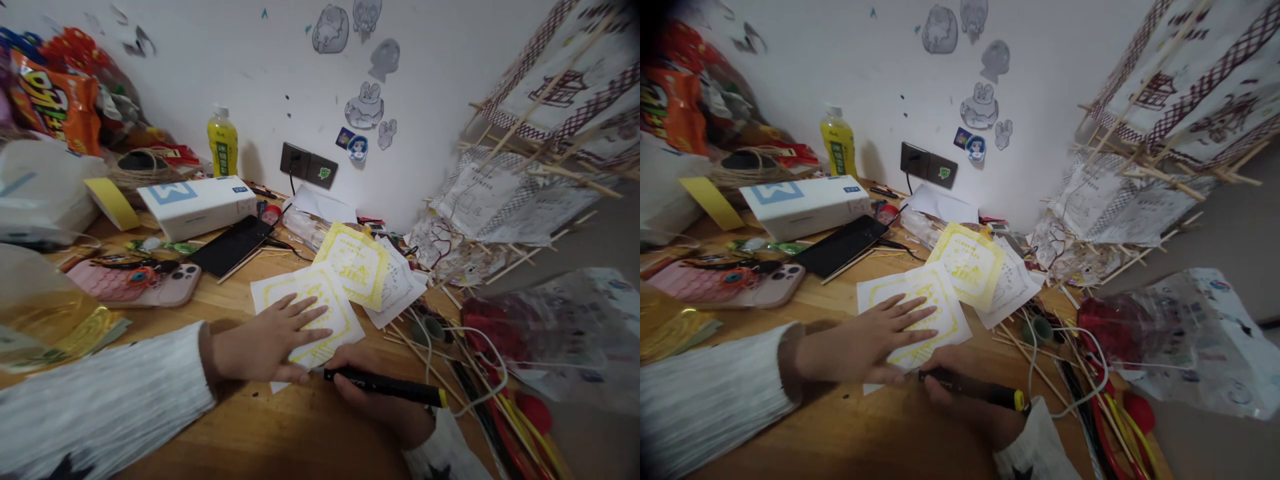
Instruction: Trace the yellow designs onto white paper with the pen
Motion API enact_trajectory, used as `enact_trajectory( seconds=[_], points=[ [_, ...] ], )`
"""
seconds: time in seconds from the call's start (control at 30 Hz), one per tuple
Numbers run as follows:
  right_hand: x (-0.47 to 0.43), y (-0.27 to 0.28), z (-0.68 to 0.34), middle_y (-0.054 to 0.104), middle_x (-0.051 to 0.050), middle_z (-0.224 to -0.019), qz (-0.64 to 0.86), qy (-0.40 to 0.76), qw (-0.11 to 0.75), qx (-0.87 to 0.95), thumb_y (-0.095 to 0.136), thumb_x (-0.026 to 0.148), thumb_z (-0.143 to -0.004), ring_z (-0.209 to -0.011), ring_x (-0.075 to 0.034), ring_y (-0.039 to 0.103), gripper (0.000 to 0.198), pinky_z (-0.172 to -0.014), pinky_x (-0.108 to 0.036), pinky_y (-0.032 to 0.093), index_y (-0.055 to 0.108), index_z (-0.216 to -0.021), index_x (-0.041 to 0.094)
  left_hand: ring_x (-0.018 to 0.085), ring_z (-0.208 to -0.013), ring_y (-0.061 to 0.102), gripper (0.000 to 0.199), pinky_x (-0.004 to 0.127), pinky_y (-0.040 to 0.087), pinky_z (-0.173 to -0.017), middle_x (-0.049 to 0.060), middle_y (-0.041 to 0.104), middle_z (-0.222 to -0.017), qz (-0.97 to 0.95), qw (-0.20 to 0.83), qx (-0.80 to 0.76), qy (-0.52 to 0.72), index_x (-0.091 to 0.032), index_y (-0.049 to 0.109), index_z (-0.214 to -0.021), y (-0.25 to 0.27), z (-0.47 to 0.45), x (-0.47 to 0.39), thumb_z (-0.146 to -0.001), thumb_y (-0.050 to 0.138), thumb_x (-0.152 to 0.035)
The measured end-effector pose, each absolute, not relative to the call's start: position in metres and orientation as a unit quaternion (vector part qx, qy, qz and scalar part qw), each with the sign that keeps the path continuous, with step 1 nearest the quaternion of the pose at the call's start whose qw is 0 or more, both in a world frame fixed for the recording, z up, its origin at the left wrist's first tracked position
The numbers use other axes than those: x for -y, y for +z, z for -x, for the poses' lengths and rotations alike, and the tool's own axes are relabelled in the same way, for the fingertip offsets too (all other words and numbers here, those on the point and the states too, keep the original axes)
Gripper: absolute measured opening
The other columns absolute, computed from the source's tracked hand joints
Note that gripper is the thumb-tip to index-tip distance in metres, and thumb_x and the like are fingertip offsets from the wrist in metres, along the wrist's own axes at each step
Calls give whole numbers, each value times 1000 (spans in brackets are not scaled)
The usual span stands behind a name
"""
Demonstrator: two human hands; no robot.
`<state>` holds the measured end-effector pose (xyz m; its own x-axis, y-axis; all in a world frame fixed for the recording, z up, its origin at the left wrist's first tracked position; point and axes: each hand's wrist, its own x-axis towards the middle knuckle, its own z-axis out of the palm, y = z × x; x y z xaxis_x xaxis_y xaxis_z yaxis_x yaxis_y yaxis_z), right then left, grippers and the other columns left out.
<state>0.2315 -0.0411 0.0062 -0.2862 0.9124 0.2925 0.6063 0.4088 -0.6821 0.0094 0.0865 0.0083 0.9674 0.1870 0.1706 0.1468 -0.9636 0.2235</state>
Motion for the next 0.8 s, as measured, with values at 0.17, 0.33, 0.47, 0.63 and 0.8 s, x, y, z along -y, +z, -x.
enact_trajectory(
  seconds=[0.17,0.33,0.47,0.63,0.8],
  points=[
    [39,14,-226,71,0,-79,493,269,354,748,57,23,-85,-74,-16,67,12,-68,-26,54,68,-87,26,41,-141,25,70,60,21,-111,15,27,-156,-987,102,-85,90,-30,38,-147,9,-10,-86,-89,47,-69],
    [33,18,-227,71,-1,-80,546,241,401,695,54,17,-82,-76,-17,68,13,-70,-28,56,65,-83,24,42,-141,26,71,61,22,-110,16,27,-156,-987,101,-84,90,-29,38,-147,8,-10,-87,-89,46,-70],
    [31,14,-227,70,0,-78,547,239,399,696,55,17,-81,-74,-17,67,12,-68,-28,56,65,-82,25,41,-141,27,71,60,22,-111,14,27,-156,-986,104,-79,107,-31,37,-147,7,-10,-87,-89,47,-70],
    [31,8,-228,70,0,-78,543,208,397,710,55,19,-82,-73,-17,67,10,-68,-27,55,63,-82,25,43,-140,28,69,61,22,-110,15,29,-155,-983,114,-78,118,-30,39,-146,7,-10,-87,-89,46,-69],
    [34,7,-232,71,0,-80,537,213,369,728,57,22,-82,-75,-17,67,9,-70,-28,54,65,-85,25,44,-140,26,71,64,23,-109,16,27,-156,-985,115,-84,97,-29,39,-146,8,-10,-87,-89,47,-69]
  ],
)
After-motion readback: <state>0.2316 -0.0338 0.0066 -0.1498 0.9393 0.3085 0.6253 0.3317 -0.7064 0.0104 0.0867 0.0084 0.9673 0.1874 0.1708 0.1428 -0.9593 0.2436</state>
